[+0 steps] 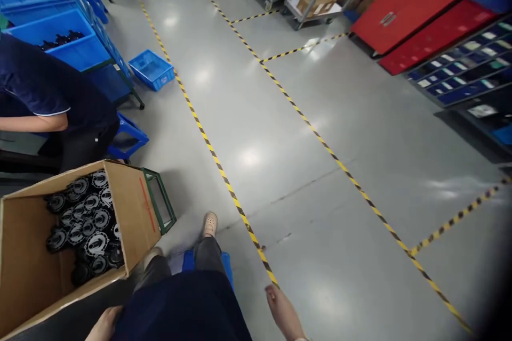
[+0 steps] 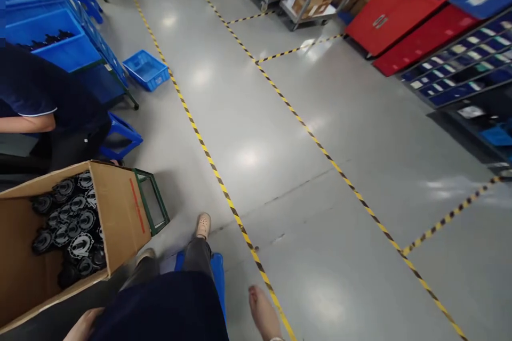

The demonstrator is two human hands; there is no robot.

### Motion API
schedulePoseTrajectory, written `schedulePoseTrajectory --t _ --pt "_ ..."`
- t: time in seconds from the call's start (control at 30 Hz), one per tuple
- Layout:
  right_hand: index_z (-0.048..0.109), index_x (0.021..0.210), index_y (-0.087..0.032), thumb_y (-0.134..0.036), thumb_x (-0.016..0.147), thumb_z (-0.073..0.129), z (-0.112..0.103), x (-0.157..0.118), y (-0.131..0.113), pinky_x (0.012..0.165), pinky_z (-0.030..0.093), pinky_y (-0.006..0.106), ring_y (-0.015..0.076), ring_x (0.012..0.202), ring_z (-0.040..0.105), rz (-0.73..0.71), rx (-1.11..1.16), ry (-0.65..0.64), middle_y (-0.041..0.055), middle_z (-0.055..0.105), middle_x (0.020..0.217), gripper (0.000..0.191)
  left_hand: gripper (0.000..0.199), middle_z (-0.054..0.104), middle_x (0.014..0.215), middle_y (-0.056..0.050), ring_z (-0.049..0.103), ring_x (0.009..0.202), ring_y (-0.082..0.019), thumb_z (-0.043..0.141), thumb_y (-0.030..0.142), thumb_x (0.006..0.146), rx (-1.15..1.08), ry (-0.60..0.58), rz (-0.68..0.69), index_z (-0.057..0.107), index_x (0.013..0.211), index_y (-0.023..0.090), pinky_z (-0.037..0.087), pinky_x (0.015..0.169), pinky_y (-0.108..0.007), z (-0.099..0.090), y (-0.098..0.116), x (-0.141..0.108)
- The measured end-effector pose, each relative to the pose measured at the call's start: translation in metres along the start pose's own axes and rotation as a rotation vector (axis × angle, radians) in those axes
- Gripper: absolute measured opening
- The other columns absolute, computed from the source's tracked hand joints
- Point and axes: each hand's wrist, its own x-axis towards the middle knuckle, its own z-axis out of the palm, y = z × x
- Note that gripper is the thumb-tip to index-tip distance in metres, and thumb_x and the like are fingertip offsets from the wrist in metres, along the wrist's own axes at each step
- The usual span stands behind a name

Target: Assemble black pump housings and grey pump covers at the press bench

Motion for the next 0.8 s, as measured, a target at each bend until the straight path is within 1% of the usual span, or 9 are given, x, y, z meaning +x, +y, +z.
schedulePoseTrajectory --t 0.03,0.07,0.13,0.27,0.37,0.43,0.57,0.67,0.8 --pt "0.060 0.084 -0.024 -0.034 0.083 0.036 -0.013 0.004 0.012 0.082 0.052 0.040 0.0282 0.087 0.070 0.035 0.026 0.004 0.0123 0.072 0.091 0.026 0.013 0.072 0.097 0.002 0.068 0.105 -0.023 0.068 0.018 0.079 0.017 -0.022 -0.049 0.071 0.091 0.023 0.050 0.100 -0.038 0.002 0.008 0.006" --pt "0.060 0.082 -0.024 -0.037 0.081 0.038 -0.022 0.008 0.021 0.082 0.053 0.040 0.0286 0.087 0.071 0.061 0.056 0.006 0.0122 0.073 0.092 0.025 0.018 0.074 0.091 0.004 0.069 0.102 -0.021 0.064 0.012 0.074 0.031 -0.041 -0.090 0.072 0.085 0.025 0.049 0.099 -0.034 0.002 0.015 0.011" --pt "0.060 0.080 -0.026 -0.043 0.076 0.042 -0.031 0.015 0.031 0.082 0.054 0.040 0.0288 0.088 0.071 0.090 0.127 -0.002 0.0113 0.074 0.092 0.025 0.028 0.076 0.085 0.008 0.072 0.098 -0.019 0.056 0.008 0.066 0.037 -0.061 -0.136 0.073 0.077 0.028 0.049 0.092 -0.025 0.001 0.028 0.017" --pt "0.060 0.079 -0.027 -0.055 0.067 0.042 -0.022 0.025 0.029 0.079 0.056 0.038 0.0286 0.085 0.072 0.084 0.265 -0.069 0.0109 0.074 0.089 0.035 0.026 0.076 0.081 0.007 0.073 0.091 -0.018 0.051 0.017 0.062 -0.019 -0.061 -0.154 0.072 0.074 0.028 0.049 0.082 -0.021 0.003 0.051 0.024" --pt "0.060 0.077 -0.027 -0.060 0.063 0.044 -0.013 0.028 0.023 0.070 0.056 0.037 0.0277 0.076 0.073 0.086 0.336 -0.130 0.0091 0.074 0.084 0.040 0.025 0.075 0.079 0.007 0.072 0.091 -0.018 0.049 0.023 0.062 -0.093 -0.060 -0.144 0.071 0.073 0.027 0.048 0.081 -0.021 0.007 0.066 0.030" --pt "0.061 0.077 -0.027 -0.062 0.061 0.046 -0.015 0.029 0.020 0.064 0.056 0.037 0.0285 0.075 0.073 0.100 0.362 -0.150 0.0087 0.074 0.081 0.041 0.026 0.075 0.078 0.006 0.072 0.091 -0.018 0.047 0.023 0.064 -0.143 -0.053 -0.143 0.072 0.074 0.025 0.047 0.082 -0.022 0.007 0.073 0.032" --pt "0.062 0.077 -0.027 -0.062 0.059 0.049 -0.035 0.036 0.018 0.063 0.054 0.038 0.0300 0.077 0.073 0.143 0.376 -0.139 0.0103 0.074 0.085 0.042 0.027 0.075 0.080 0.004 0.072 0.091 -0.019 0.047 0.018 0.069 -0.233 -0.030 -0.147 0.072 0.078 0.021 0.047 0.082 -0.022 0.004 0.080 0.034" --pt "0.061 0.076 -0.026 -0.061 0.056 0.048 -0.051 0.043 0.013 0.063 0.054 0.040 0.0302 0.075 0.072 0.186 0.361 -0.119 0.0122 0.074 0.084 0.043 0.025 0.074 0.078 0.003 0.072 0.088 -0.019 0.050 0.014 0.072 -0.290 -0.031 -0.155 0.073 0.080 0.018 0.047 0.077 -0.021 0.005 0.080 0.035" --pt "0.062 0.079 -0.024 -0.060 0.057 0.047 -0.057 0.044 -0.006 0.062 0.054 0.036 0.0269 0.074 0.072 0.206 0.340 -0.134 0.0125 0.074 0.088 0.045 0.028 0.073 0.073 0.003 0.072 0.084 -0.019 0.050 0.007 0.074 -0.358 -0.057 -0.172 0.074 0.087 0.013 0.047 0.073 -0.018 0.008 0.073 0.039"
